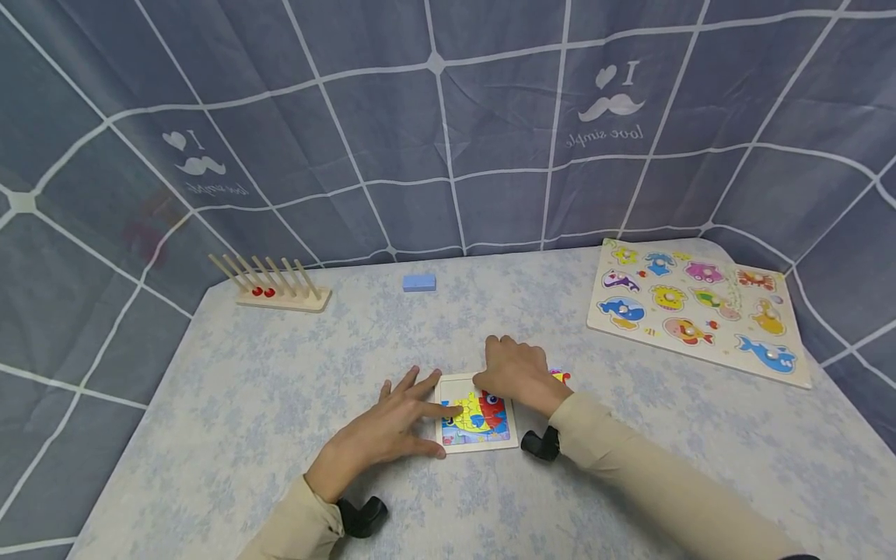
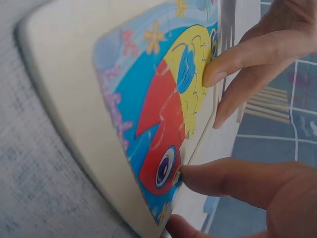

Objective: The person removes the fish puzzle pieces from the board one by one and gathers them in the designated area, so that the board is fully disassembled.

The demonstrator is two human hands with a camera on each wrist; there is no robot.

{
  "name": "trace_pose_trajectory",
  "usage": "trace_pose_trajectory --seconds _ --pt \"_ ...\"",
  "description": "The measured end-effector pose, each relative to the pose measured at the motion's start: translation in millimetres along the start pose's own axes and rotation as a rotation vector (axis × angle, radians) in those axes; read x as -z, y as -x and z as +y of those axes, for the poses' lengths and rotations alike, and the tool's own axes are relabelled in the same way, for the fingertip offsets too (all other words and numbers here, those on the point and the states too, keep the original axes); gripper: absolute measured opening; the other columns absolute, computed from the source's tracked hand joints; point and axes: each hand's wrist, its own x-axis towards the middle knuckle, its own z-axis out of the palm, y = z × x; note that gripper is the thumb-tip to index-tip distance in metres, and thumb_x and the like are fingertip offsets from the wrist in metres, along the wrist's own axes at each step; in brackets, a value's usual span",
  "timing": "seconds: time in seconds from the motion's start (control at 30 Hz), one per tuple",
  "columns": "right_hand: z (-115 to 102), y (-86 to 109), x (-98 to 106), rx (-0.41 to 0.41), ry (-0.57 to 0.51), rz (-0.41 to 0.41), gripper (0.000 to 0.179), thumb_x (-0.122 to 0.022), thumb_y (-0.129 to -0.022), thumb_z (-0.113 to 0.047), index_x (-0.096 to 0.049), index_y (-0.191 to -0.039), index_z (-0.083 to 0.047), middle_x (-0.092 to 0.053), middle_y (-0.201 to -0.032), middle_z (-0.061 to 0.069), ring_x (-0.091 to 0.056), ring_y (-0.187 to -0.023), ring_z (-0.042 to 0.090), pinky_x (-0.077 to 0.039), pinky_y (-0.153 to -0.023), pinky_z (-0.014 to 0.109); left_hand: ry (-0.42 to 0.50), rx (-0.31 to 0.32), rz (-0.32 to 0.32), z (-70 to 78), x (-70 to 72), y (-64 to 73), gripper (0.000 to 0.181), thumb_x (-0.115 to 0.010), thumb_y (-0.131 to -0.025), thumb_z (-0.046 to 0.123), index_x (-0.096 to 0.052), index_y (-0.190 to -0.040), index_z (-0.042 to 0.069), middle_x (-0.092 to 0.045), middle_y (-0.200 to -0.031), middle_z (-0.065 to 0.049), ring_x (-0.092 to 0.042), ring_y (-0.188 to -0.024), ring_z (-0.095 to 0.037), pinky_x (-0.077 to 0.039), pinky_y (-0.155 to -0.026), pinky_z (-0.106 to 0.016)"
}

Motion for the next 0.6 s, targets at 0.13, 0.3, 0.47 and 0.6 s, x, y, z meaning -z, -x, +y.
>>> trace_pose_trajectory --seconds 0.13,0.3,0.47,0.6 --pt "-1.2 -0.7 -1.8 -0.019 -0.019 -0.010 0.033 -0.069 -0.084 -0.030 -0.059 -0.100 -0.002 -0.052 -0.080 0.007 -0.054 -0.066 0.026 -0.046 -0.066 0.042 -0.005 -0.009 0.004 -0.1 0.3 0.0 0.059 -0.083 -0.075 0.038 -0.067 -0.130 0.024 -0.029 -0.157 -0.020 -0.015 -0.143 -0.053 -0.015 -0.098 -0.081" --pt "-3.5 -0.9 -3.8 -0.030 -0.055 -0.011 0.032 -0.069 -0.084 -0.028 -0.058 -0.095 0.000 -0.050 -0.081 0.010 -0.054 -0.066 0.027 -0.045 -0.062 0.039 -0.011 -0.014 0.005 -0.2 0.2 -0.2 0.058 -0.083 -0.076 0.038 -0.068 -0.130 0.023 -0.030 -0.157 -0.020 -0.016 -0.142 -0.053 -0.016 -0.097 -0.081" --pt "-6.4 -1.4 -5.6 -0.044 -0.062 0.008 0.031 -0.069 -0.083 -0.028 -0.057 -0.089 -0.001 -0.050 -0.079 0.011 -0.054 -0.062 0.027 -0.045 -0.056 0.036 -0.014 -0.013 0.002 -0.2 0.2 0.5 0.058 -0.082 -0.076 0.039 -0.067 -0.130 0.023 -0.029 -0.157 -0.020 -0.016 -0.143 -0.053 -0.016 -0.098 -0.080" --pt "-7.5 -1.3 -5.9 -0.060 -0.077 0.008 0.032 -0.069 -0.082 -0.029 -0.057 -0.089 -0.001 -0.051 -0.079 0.011 -0.054 -0.062 0.027 -0.044 -0.056 0.035 -0.011 -0.008 0.002 -0.3 0.2 1.4 0.058 -0.082 -0.077 0.039 -0.067 -0.131 0.024 -0.028 -0.158 -0.019 -0.015 -0.143 -0.052 -0.016 -0.099 -0.080"
